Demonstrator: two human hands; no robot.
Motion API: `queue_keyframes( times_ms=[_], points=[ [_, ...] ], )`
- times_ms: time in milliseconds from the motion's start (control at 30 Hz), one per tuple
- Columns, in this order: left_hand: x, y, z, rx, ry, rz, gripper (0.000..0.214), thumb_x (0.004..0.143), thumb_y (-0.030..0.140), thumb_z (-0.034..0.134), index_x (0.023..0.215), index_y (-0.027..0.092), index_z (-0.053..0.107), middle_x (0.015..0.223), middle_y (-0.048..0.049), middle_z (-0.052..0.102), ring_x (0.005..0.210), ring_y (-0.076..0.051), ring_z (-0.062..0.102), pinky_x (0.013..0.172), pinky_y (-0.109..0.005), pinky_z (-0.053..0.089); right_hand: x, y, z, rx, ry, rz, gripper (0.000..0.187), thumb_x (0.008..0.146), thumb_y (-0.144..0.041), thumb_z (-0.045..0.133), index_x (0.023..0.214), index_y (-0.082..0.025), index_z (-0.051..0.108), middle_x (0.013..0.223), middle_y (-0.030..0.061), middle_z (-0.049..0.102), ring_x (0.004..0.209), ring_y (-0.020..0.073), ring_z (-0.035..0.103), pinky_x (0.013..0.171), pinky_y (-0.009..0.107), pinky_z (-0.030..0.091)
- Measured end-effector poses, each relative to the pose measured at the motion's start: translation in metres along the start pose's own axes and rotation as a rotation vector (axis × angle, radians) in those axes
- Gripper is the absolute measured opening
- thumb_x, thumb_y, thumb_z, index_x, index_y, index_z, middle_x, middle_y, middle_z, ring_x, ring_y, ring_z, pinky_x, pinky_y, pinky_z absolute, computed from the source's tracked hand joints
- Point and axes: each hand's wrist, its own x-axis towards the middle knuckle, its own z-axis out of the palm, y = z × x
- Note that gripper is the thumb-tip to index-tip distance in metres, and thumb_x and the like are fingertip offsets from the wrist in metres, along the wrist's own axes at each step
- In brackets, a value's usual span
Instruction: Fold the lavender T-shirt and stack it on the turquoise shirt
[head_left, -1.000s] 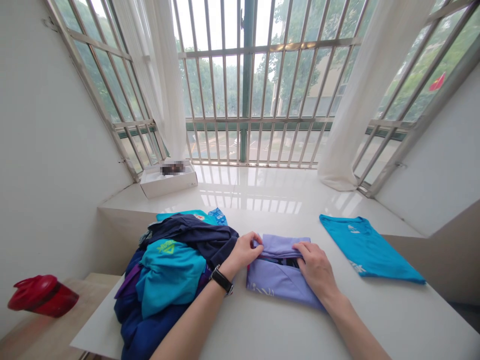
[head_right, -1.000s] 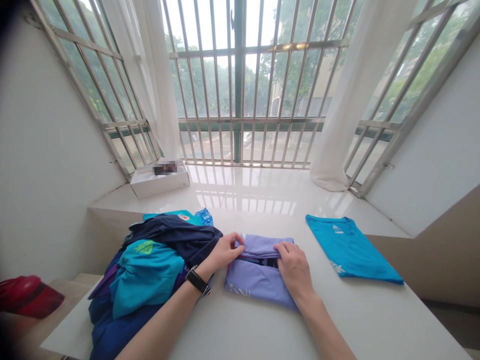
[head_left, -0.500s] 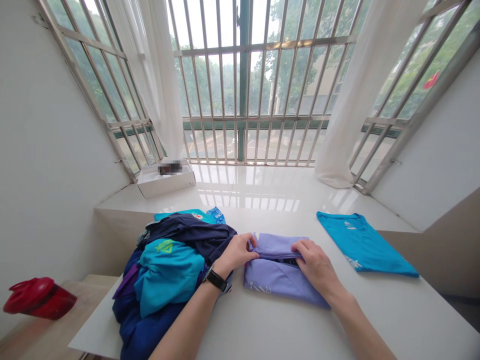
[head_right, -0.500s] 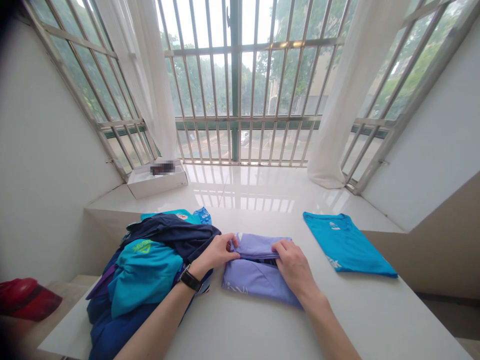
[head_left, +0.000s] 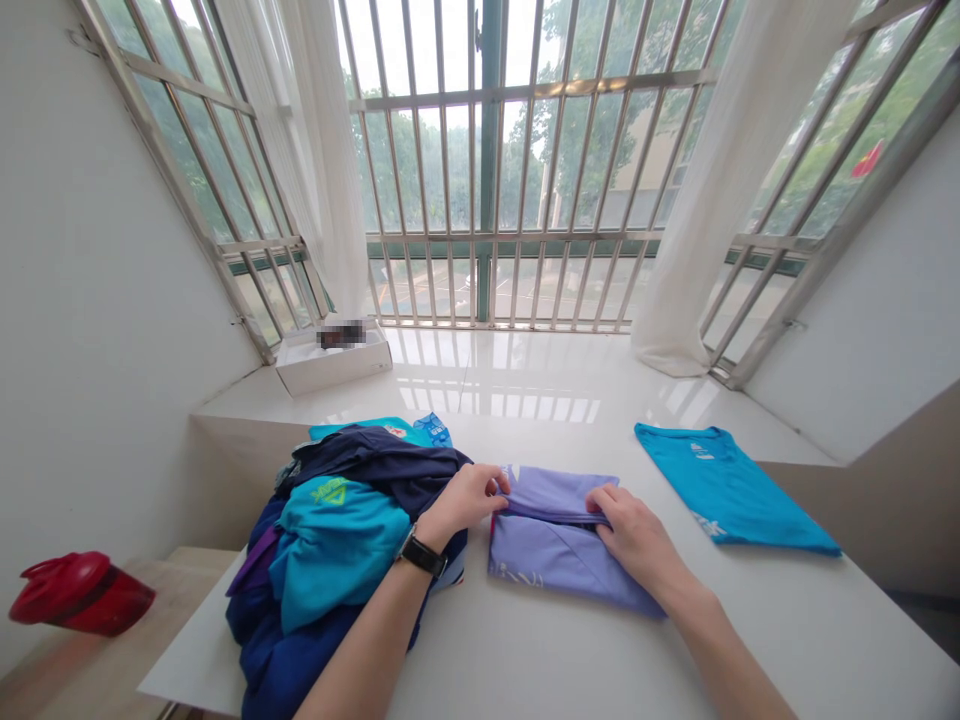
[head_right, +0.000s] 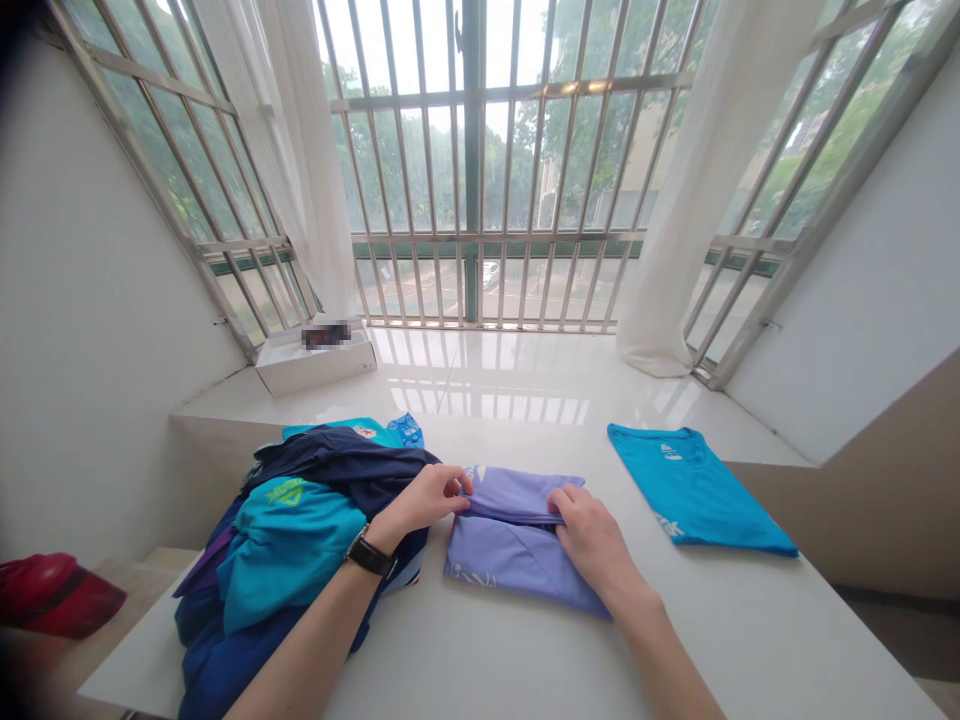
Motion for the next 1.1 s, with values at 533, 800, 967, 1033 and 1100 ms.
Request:
queue_keyframes(
  times_ms=[533,800,967,1033,1100],
  points=[
    [-0.001,-0.001,-0.003,0.062,-0.1,0.004,0.014,0.078,0.03,0.067,0.079,0.018,0.075,0.07,-0.0014,0.07,0.064,-0.015,0.06,0.06,-0.022,0.042,-0.002,-0.002,-0.004,0.014,-0.043,0.008,0.025,0.075,-0.007,0.046,0.09,-0.024,0.057,0.095,0.0027,0.063,0.087,0.02,0.06,0.077,0.031,0.043],
    [0.0,-0.003,-0.002,0.064,-0.11,-0.012,0.016,0.078,0.032,0.066,0.08,0.018,0.074,0.074,-0.0029,0.07,0.068,-0.017,0.061,0.06,-0.022,0.043,-0.003,-0.002,-0.009,0.043,-0.035,-0.004,0.021,0.074,-0.007,0.047,0.084,-0.024,0.055,0.09,0.0013,0.061,0.081,0.0184,0.058,0.073,0.03,0.043],
    [0.0,0.0,-0.001,0.084,-0.092,-0.014,0.028,0.086,0.042,0.058,0.077,0.019,0.072,0.073,-0.0029,0.07,0.068,-0.017,0.062,0.06,-0.023,0.042,-0.004,-0.003,-0.013,0.028,-0.063,-0.022,0.019,0.072,-0.008,0.047,0.081,-0.024,0.052,0.086,0.0006,0.06,0.078,0.0182,0.057,0.071,0.029,0.041],
    [-0.001,0.003,-0.003,0.076,-0.101,-0.03,0.033,0.086,0.048,0.058,0.077,0.019,0.071,0.072,-0.0028,0.07,0.067,-0.017,0.062,0.059,-0.023,0.042,-0.005,-0.003,-0.012,0.034,-0.099,-0.023,0.019,0.072,-0.007,0.047,0.08,-0.024,0.052,0.085,0.0003,0.06,0.078,0.0179,0.057,0.071,0.029,0.041],
    [-0.003,0.007,-0.005,0.035,-0.154,-0.06,0.03,0.081,0.048,0.065,0.083,0.019,0.07,0.072,-0.0016,0.07,0.065,-0.017,0.063,0.057,-0.023,0.042,-0.005,-0.002,-0.011,0.048,-0.12,-0.017,0.02,0.073,-0.007,0.046,0.08,-0.024,0.052,0.086,0.0003,0.06,0.078,0.0177,0.057,0.07,0.028,0.041]
  ],
)
